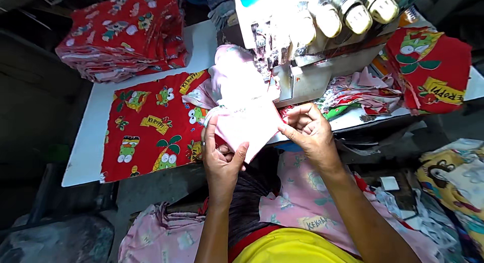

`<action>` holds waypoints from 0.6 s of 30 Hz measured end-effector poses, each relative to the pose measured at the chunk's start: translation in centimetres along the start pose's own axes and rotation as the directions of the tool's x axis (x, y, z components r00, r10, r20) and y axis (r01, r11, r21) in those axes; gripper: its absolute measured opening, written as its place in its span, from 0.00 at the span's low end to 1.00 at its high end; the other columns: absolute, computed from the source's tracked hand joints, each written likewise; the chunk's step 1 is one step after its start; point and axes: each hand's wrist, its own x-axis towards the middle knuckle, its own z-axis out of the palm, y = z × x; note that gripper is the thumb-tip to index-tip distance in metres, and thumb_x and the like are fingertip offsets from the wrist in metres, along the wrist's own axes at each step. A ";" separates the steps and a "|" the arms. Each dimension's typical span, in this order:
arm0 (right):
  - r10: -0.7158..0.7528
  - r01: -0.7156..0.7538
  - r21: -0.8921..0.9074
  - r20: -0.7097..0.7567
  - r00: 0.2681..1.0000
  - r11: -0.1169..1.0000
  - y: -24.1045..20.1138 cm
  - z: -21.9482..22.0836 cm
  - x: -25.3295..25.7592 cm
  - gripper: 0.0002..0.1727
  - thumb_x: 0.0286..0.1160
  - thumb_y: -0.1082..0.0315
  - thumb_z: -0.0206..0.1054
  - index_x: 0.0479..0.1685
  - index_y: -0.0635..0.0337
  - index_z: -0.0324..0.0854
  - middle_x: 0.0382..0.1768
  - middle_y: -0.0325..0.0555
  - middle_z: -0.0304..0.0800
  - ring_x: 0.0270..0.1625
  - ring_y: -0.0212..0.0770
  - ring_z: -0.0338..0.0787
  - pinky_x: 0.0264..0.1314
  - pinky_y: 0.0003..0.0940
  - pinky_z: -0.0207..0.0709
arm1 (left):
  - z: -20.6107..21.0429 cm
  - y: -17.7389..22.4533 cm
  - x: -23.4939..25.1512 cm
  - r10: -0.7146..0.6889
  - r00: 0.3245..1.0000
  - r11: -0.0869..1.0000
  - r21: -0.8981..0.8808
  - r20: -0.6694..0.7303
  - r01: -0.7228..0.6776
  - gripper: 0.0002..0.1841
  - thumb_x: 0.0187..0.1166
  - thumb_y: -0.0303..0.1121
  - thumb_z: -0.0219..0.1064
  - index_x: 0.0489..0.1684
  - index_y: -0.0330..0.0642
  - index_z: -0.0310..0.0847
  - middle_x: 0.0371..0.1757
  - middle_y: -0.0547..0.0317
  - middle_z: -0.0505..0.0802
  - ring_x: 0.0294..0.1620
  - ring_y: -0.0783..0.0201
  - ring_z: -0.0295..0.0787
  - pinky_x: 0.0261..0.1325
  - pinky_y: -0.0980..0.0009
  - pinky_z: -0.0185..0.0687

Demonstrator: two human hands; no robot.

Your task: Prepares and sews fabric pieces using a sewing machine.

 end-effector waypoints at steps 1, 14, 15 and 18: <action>0.009 -0.009 0.004 0.007 1.000 1.000 -0.1 -0.3 -0.1 0.21 0.67 0.79 0.76 0.58 0.57 0.76 0.40 0.40 0.89 0.40 0.29 0.91 0.43 0.23 0.87 | -0.2 0.3 -0.2 -0.012 0.999 1.000 0.002 0.032 0.012 0.46 0.67 0.20 0.77 0.90 0.58 0.60 0.68 0.57 0.82 0.21 0.74 0.84 0.19 0.81 0.83; -0.277 0.265 -0.374 0.021 0.961 0.889 -1.7 0.9 2.6 0.10 0.76 0.75 0.71 0.52 0.64 0.90 0.47 0.44 0.88 0.47 0.29 0.88 0.49 0.20 0.84 | -2.9 3.4 8.5 -0.053 0.941 0.998 0.001 0.333 0.056 0.44 0.69 0.14 0.69 0.89 0.56 0.62 0.61 0.63 0.89 0.18 0.80 0.79 0.18 0.88 0.74; -0.302 0.285 -0.453 0.036 0.953 0.845 -1.7 1.2 2.9 0.10 0.78 0.74 0.69 0.54 0.63 0.91 0.48 0.45 0.87 0.49 0.30 0.88 0.51 0.20 0.83 | -2.8 3.2 9.7 -0.041 0.940 0.999 -0.014 0.340 0.049 0.44 0.68 0.14 0.69 0.90 0.53 0.61 0.68 0.63 0.86 0.23 0.81 0.81 0.20 0.88 0.75; -0.339 0.318 -0.686 0.111 0.934 0.654 -2.3 1.7 3.2 0.17 0.82 0.75 0.63 0.65 0.60 0.88 0.49 0.50 0.83 0.48 0.38 0.84 0.47 0.28 0.79 | -2.2 2.4 11.9 -0.050 0.948 0.997 -0.033 0.314 0.063 0.43 0.69 0.16 0.69 0.90 0.48 0.60 0.76 0.60 0.80 0.29 0.81 0.81 0.21 0.88 0.71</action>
